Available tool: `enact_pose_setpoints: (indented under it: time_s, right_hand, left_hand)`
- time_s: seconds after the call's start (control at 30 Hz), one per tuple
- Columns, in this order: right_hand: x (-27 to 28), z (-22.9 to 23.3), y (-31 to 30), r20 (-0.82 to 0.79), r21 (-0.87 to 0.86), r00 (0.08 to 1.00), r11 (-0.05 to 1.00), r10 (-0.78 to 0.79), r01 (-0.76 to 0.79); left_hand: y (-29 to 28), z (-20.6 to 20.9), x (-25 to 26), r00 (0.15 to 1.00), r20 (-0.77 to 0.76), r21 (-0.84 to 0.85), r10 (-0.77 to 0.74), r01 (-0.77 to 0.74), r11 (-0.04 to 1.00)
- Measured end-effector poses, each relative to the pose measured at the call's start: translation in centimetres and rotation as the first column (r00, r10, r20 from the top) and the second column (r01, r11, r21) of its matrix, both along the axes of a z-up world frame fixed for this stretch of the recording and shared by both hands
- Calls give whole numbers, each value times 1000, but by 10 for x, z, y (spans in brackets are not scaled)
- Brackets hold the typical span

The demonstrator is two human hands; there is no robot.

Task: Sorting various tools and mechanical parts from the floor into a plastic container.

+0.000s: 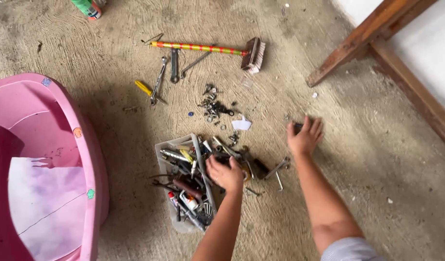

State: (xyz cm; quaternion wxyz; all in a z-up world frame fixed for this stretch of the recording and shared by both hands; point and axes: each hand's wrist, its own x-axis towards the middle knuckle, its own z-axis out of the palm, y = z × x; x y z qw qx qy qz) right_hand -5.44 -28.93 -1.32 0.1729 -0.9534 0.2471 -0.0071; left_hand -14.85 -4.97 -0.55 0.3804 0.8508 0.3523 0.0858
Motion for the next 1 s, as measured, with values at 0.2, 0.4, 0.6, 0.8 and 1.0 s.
enact_pose_setpoints:
  time_s: [0.2, 0.4, 0.6, 0.8, 1.0]
  right_hand:
    - [2, 34, 79, -107, -145, 906, 895, 410, -423]
    - [-20, -42, 172, 184, -231, 695, 718, 695, -656]
    - [-85, 13, 203, 494, 407, 735, 623, 464, -667]
    - [-106, -2, 220, 150, 989, 969, 46, -194, -143]
    - [-117, 41, 235, 114, 992, 941, -19, -318, -126]
  left_hand:
    - [11, -3, 9, 993, -117, 20, 18, -16, 1000]
    - [22, -16, 4, 995, 101, -48, -6, 11, 999]
    - [32, 41, -4, 972, 200, -577, 124, 15, 817]
    - [38, 22, -5, 966, 219, -803, 141, 96, 588]
    - [54, 4, -10, 961, 255, -870, 109, 179, 459]
